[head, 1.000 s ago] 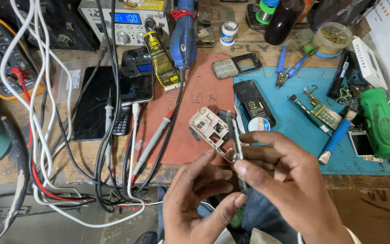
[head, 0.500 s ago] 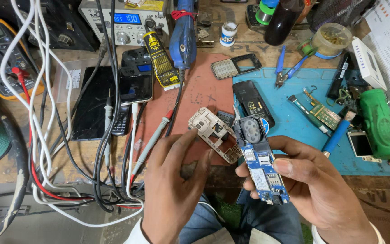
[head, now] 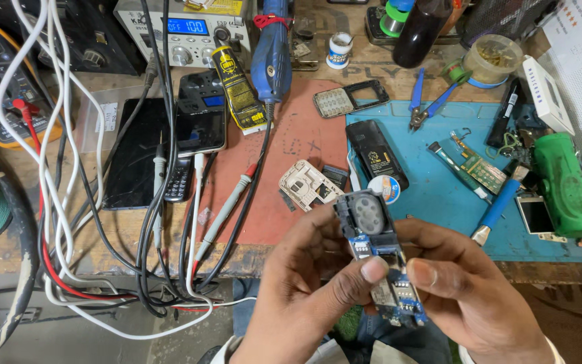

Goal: The person assembles a feature phone by inserting the motherboard into the casing, connecting the display ribbon cable, placing the keypad, and snapping the back cover on. The person then inserts the battery and connects a charging cable to test the device.

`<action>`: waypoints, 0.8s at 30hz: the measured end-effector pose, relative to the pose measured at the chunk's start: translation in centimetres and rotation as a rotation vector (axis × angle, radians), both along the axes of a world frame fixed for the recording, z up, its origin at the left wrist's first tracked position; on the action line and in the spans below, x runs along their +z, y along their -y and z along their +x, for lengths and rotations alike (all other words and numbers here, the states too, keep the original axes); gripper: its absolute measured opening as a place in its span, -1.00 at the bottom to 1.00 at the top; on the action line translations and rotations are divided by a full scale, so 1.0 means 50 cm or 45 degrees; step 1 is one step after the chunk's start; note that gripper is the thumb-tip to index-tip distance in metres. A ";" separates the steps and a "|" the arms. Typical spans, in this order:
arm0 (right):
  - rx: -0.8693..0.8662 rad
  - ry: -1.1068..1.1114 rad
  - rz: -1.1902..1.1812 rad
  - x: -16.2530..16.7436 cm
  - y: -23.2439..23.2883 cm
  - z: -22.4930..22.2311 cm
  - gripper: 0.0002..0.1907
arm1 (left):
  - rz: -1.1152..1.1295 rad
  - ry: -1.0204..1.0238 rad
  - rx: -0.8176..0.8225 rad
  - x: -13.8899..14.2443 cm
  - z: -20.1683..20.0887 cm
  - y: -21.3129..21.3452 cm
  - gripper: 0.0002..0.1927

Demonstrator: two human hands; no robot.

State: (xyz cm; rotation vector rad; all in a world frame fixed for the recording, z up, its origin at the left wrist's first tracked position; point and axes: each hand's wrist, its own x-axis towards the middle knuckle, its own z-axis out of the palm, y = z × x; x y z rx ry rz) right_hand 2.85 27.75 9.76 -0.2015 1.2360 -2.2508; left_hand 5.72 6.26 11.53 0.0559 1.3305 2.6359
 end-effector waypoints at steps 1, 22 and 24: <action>0.031 -0.062 0.011 0.001 0.001 0.004 -0.31 | -0.005 0.058 -0.029 0.000 0.000 0.000 -0.44; -0.111 -0.073 0.021 -0.021 0.045 0.015 -0.36 | 0.410 0.201 -0.177 -0.037 -0.001 0.000 -0.46; -0.106 -0.132 0.030 -0.023 0.048 0.014 -0.37 | 0.425 0.191 -0.164 -0.040 -0.002 -0.003 -0.49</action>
